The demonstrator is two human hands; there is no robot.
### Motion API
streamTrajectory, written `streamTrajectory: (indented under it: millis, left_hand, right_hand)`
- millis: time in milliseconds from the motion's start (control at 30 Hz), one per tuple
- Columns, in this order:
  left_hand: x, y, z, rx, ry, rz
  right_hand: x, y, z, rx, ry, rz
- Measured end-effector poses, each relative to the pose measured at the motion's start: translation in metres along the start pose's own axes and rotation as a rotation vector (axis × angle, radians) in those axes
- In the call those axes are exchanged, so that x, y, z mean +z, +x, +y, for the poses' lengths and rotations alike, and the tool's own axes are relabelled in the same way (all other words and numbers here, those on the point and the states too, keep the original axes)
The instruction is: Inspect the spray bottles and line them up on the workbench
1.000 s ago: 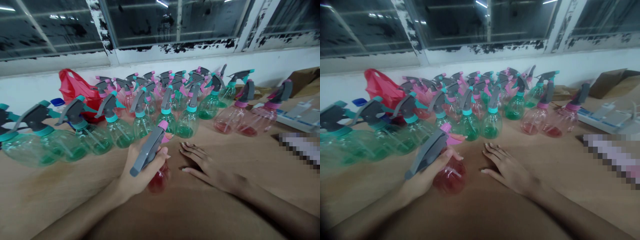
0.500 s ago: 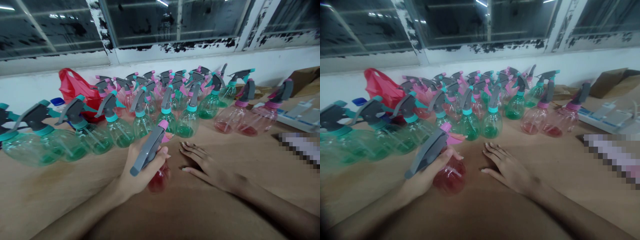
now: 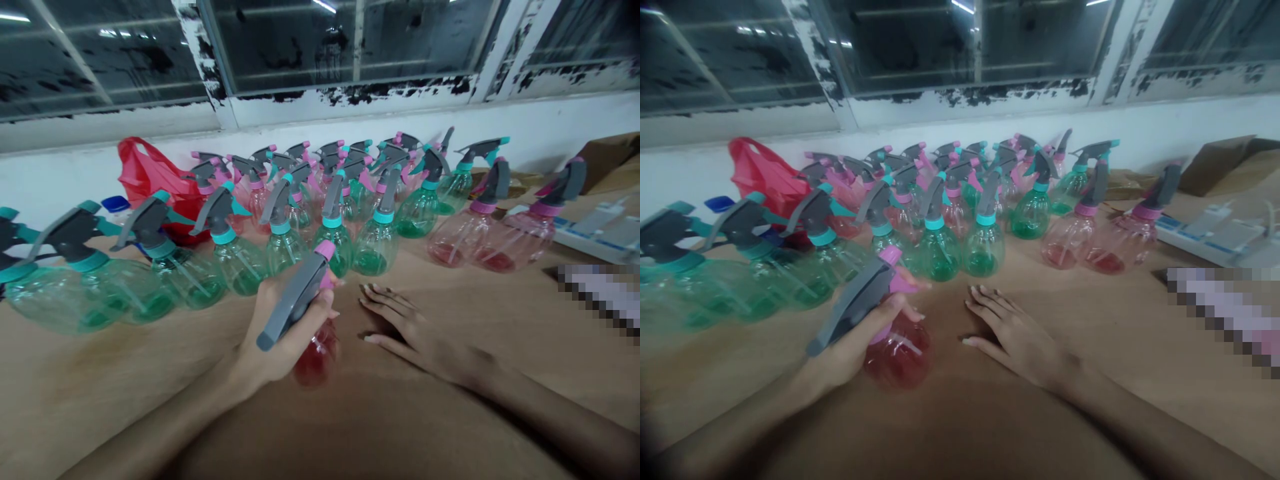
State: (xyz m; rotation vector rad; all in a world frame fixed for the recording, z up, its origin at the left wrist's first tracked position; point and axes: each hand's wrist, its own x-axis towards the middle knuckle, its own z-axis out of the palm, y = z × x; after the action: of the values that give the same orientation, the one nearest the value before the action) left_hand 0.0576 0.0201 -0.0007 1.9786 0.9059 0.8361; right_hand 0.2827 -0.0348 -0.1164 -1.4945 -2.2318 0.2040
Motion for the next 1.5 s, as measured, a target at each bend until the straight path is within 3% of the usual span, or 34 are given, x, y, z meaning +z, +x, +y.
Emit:
streamTrajectory:
  millis: [133,400,567,800,1500]
  left_hand:
    - [0.0029,-0.0027,-0.0038,-0.036,0.009,0.05]
    - [0.0015,-0.0033,-0.0052,-0.02,0.013,0.014]
    - [0.0046,-0.0044,-0.0054,-0.03,-0.002,0.063]
    - [0.0038,-0.0026,-0.0091,-0.032,-0.028,0.023]
    - [0.0042,-0.0037,-0.007,-0.025,-0.033,0.048]
  right_hand:
    - [0.0003,0.0,0.0005,0.0,-0.022,-0.011]
    - [0.0001,0.0004,0.0008,-0.001,-0.025,-0.011]
    - [-0.001,0.0005,-0.0012,0.009,-0.017,-0.02]
    - [0.0001,0.0004,0.0009,-0.008,-0.032,-0.027]
    - [-0.0006,0.0005,-0.0006,0.005,-0.025,-0.021]
